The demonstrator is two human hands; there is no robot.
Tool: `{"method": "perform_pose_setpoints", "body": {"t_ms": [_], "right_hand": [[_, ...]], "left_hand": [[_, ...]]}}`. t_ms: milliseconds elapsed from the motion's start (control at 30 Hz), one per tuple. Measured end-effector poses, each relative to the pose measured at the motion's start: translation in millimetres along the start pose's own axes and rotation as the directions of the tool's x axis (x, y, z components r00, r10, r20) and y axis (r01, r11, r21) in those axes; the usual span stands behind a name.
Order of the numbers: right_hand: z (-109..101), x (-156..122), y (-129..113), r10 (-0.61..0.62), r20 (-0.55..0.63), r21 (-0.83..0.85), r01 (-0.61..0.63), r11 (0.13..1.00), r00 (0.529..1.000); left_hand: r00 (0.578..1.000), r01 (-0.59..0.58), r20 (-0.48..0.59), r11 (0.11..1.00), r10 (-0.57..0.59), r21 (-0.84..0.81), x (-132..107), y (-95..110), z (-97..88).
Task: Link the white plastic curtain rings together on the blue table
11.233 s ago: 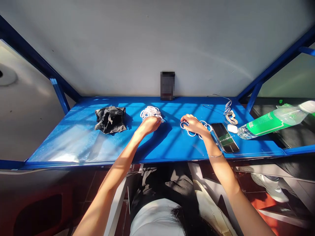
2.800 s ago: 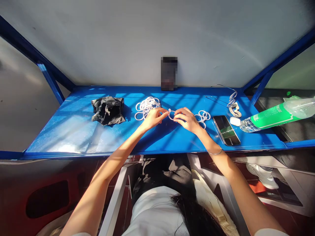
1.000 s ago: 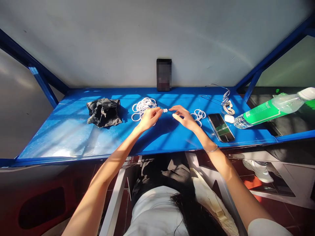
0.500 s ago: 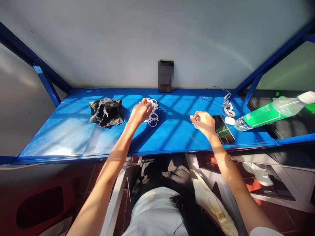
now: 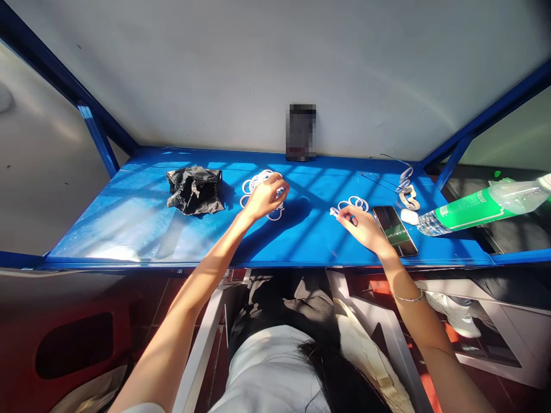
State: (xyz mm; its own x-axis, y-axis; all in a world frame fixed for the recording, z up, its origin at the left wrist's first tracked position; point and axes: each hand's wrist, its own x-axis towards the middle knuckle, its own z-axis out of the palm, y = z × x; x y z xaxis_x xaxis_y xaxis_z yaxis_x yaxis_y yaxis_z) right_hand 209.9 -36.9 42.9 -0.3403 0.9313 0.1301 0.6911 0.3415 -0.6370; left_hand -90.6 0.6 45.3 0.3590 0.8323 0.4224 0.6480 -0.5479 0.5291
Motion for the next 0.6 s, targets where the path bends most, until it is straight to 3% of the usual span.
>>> {"method": "perform_pose_setpoints", "body": {"t_ms": [67, 200, 367, 500, 600], "right_hand": [[6.7, 13.8, -11.2, 0.035, 0.087, 0.225, -0.054, 0.973, 0.996], [26.6, 46.5, -23.8, -0.037, 0.248, 0.512, -0.098, 0.854, 0.968], [43.4, 75.7, -26.7, -0.059, 0.314, 0.627, -0.161, 0.762, 0.947], [49.1, 77.3, -27.1, -0.114, 0.425, 0.679, -0.233, 0.697, 0.898], [54.2, 72.2, -25.9, -0.106, 0.437, 0.738, -0.289, 0.610, 0.893]], "left_hand": [[0.999, -0.011, 0.048, 0.977, 0.022, -0.215, -1.2, 9.2, 8.1], [0.982, 0.116, 0.186, 0.839, -0.018, -0.532, -4.6, 22.9, 24.2], [0.950, 0.288, 0.290, 0.677, -0.115, -0.677, -5.8, 17.8, 37.7], [0.908, 0.404, 0.403, 0.492, -0.115, -0.771, -4.9, 19.7, 43.1], [0.877, 0.473, 0.466, 0.378, -0.116, -0.796, -4.1, 26.2, 44.8]]}}
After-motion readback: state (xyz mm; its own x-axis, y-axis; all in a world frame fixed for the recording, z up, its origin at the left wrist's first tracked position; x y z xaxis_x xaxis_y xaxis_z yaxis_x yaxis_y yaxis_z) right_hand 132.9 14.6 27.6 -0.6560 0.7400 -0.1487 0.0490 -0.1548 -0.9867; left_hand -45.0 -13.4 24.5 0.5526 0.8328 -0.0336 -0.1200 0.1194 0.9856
